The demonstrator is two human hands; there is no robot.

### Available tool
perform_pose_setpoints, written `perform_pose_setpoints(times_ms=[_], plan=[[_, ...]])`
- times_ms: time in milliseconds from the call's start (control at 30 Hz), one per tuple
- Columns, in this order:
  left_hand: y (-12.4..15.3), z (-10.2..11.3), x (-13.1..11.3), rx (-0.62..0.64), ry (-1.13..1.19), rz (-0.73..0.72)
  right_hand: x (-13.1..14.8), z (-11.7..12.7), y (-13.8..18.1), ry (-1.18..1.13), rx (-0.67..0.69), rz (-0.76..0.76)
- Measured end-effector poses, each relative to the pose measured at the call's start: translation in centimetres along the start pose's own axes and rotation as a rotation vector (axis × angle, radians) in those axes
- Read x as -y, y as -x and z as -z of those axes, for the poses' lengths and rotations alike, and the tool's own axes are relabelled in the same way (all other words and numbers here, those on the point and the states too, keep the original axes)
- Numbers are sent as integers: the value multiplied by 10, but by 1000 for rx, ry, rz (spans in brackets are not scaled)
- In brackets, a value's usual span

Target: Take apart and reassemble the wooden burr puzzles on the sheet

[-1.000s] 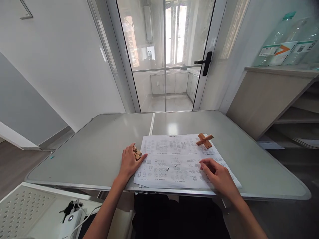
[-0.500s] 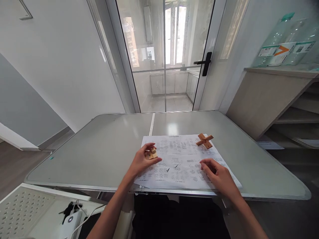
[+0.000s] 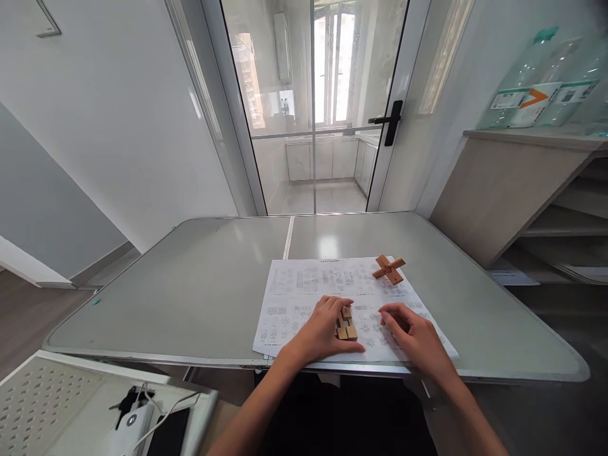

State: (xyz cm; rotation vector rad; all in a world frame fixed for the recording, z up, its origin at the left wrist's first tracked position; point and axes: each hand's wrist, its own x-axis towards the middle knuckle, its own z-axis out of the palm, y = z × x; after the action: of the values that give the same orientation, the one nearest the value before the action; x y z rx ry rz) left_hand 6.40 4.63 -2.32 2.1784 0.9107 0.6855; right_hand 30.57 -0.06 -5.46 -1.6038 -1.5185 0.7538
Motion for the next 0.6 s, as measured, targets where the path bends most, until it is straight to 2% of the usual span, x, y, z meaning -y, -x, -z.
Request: perform_pose_setpoints(times_ms=[167,333,500,600], plan=[[17,16,3,-41,-107,72,6,1,0,30,45,35],[30,28,6,-76,-93,135,26,-5,-1,54,247,175],[46,40,-1,-51,177,252,33,-17,-5,164,329,261],[55,44,-6,-30,425,254,31,-19,-9,176,341,283]])
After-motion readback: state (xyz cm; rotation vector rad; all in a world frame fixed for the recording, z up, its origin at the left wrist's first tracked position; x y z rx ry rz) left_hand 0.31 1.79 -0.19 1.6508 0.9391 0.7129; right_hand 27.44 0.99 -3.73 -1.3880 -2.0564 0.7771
